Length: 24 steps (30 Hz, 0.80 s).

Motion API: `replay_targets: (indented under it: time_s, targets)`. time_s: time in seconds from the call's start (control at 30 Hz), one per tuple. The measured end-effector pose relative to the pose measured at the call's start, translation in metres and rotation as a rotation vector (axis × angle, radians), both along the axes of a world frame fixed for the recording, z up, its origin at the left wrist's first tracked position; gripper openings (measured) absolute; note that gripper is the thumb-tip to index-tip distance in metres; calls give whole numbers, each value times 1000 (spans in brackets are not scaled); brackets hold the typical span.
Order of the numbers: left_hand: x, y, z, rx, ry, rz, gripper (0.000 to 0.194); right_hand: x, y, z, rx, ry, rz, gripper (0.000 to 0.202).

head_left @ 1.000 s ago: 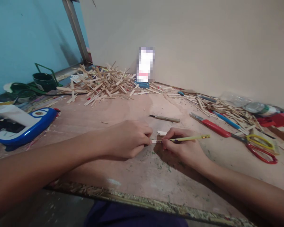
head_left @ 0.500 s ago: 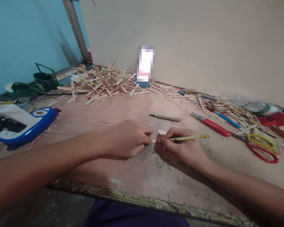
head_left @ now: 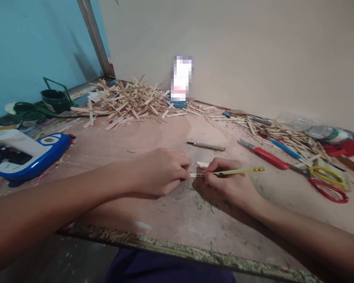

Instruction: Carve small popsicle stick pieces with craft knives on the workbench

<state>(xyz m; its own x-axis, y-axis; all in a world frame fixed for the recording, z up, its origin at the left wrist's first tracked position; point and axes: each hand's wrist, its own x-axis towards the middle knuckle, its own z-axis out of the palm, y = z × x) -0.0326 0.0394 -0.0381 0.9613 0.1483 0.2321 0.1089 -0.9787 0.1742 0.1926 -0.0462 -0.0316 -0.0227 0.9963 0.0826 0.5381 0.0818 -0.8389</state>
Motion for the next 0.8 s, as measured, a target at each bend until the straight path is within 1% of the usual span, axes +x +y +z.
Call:
replay_targets:
  time_s: [0.13,0.3,0.5,0.8]
  targets:
    - [0,0,0,-7,-10,-1,24,2,1,-3,10,7,7,14]
    - [0,0,0,2,-12,-5,23,3,0,-5,-34,30,11,16]
    - [0,0,-1,-4,-11,-8,23,-2,-1,-2,-84,94,-25,16]
    - [1,0,1,12,11,0,23,-1,-1,0,-62,76,-32,15]
